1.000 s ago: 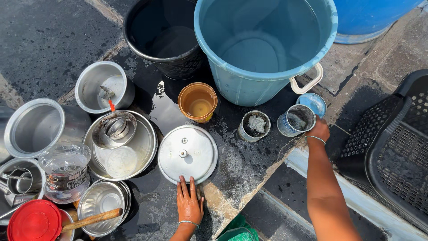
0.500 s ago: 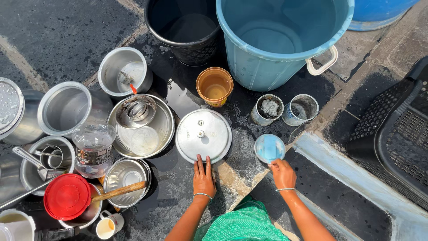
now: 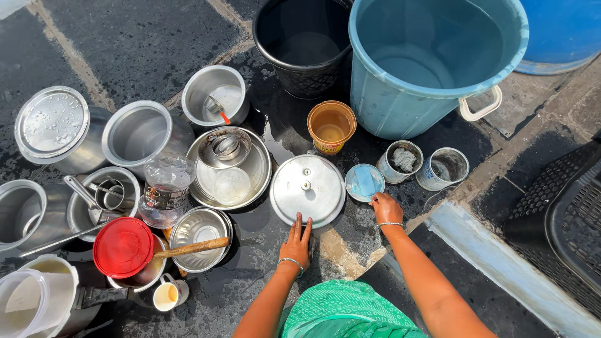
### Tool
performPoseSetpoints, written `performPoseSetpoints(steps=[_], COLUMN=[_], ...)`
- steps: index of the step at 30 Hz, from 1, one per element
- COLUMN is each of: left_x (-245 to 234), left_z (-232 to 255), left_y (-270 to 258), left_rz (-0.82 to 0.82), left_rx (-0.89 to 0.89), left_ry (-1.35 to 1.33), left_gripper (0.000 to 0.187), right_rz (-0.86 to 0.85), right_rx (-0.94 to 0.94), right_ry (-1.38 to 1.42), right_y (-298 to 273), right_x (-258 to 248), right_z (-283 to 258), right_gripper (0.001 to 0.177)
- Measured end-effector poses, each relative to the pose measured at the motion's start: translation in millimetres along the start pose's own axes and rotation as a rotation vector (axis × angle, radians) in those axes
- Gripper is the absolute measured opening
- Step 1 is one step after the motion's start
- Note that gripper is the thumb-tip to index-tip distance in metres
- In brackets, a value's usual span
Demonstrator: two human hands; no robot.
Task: The person washes a metal pressure cooker lid using a scrub pad and water while squatting on a stone floor near several other metal pots and buckets.
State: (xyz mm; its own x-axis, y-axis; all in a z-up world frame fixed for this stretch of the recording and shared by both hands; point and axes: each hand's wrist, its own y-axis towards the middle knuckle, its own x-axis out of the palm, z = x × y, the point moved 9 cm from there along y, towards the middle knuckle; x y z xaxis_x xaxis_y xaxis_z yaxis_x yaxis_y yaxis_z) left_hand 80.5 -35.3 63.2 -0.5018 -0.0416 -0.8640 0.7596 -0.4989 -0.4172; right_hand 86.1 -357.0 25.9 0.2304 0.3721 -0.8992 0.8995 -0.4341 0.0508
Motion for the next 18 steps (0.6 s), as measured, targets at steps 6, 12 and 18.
performPoseSetpoints(steps=[6, 12, 18], left_x=[-2, -5, -13], left_z=[-1, -5, -9], left_y=[-1, -2, -4], left_rz=[-0.012, -0.117, -0.128], left_rx=[0.015, 0.023, 0.049], left_ry=[-0.02, 0.107, -0.055], left_gripper=[0.112, 0.12, 0.116], right_rz=[0.036, -0.031, -0.416], right_rx=[0.0, 0.077, 0.789], right_ry=[-0.014, 0.407, 1.727], right_y=[41, 110, 237], right_x=[-8, -19, 97], right_z=[-32, -70, -117], right_gripper=[0.021, 0.026, 0.022])
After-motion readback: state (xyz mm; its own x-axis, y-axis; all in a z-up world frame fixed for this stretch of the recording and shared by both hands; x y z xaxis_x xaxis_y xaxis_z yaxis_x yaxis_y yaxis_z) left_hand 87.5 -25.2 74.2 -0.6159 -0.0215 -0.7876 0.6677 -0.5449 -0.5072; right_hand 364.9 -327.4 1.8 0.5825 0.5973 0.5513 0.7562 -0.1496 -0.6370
